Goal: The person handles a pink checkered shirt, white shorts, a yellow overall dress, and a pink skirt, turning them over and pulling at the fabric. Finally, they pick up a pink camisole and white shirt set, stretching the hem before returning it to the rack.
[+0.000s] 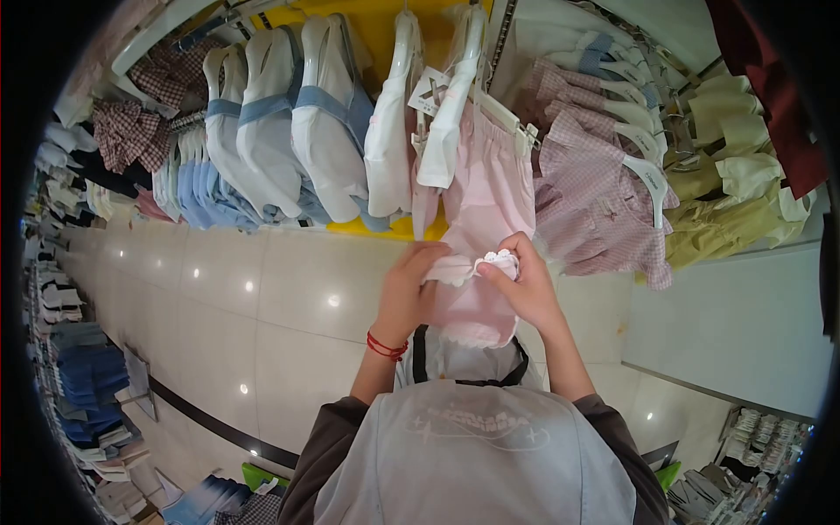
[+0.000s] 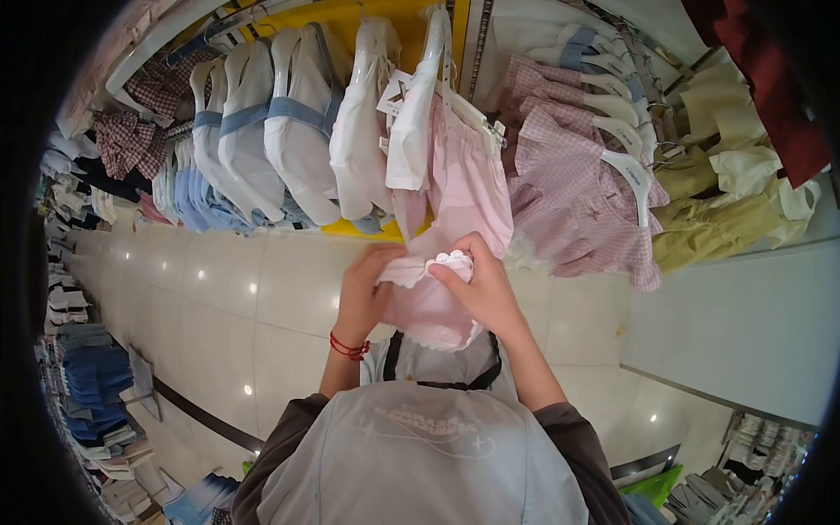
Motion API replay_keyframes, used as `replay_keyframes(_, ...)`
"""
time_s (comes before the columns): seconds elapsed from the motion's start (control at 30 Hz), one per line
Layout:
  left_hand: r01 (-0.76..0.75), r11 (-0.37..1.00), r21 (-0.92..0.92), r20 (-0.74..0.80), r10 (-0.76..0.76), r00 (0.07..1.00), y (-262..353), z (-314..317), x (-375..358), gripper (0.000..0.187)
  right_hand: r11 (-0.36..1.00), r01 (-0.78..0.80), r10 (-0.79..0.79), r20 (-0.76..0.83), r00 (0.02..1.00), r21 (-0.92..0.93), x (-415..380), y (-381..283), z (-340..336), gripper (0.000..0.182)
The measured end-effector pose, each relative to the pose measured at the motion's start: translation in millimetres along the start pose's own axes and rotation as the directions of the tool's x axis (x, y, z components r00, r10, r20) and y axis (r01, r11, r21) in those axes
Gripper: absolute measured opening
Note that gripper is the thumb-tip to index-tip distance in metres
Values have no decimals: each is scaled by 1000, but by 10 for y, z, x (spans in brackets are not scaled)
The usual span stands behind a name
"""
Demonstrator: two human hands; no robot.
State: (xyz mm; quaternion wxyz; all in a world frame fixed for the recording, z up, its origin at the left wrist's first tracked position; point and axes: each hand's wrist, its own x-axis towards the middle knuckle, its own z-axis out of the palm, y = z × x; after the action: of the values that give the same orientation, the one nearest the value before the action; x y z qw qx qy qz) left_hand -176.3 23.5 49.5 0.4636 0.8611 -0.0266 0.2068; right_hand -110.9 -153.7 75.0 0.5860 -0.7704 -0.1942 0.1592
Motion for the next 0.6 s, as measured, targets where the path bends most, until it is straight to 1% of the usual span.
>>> replay_keyframes(0.03,4,1000,-21,-64,-6,998,-6,2,12,45,997,-1,-2,-36,999,-77,-3,-36,-25,16)
replay_keyframes(0.1,144,989,-11,1,-144,990,-13,-39,-8,42,973,-23,-3,-111,994,-231,-47,-90,-89,17)
replay_keyframes(0.13,212,977,-1,33,-212,977,-15,-45,-13,41,962,-2,-34,-130,991,-272,-64,-42,-95,17)
replay_keyframes(0.2,235,956,-173,17,-236,972,-64,37,-37,32,936,37,-100,-164,981,-350,-84,148,-68,18)
replay_keyframes(0.23,244,935,-258,12,-249,968,-82,69,-41,27,894,72,-162,-170,972,-442,-92,248,-83,18)
replay_keyframes(0.3,394,863,-318,128,-372,919,-70,79,-22,17,779,127,-282,-161,946,-614,-126,464,-175,18)
replay_keyframes(0.33,466,816,-340,186,-428,885,-71,85,-12,13,778,100,-262,-175,949,-621,-153,547,-215,15)
replay_keyframes(0.4,471,805,-360,235,-410,881,-224,122,-43,12,775,47,-221,-201,954,-630,-236,702,-281,11)
replay_keyframes(0.43,475,799,-369,259,-402,878,-288,146,-59,15,774,1,-172,-209,963,-633,-286,790,-313,11)
replay_keyframes(0.5,499,736,-458,257,-428,867,-323,196,-68,16,766,-88,-74,-224,972,-637,-377,936,-347,11)
replay_keyframes(0.57,505,671,-542,232,-458,858,-357,253,-94,16,876,-273,184,-248,951,-398,-428,1007,-309,12)
replay_keyframes(0.6,500,641,-582,210,-476,854,-382,292,-112,17,891,-367,309,-234,922,-267,-441,1044,-288,13)
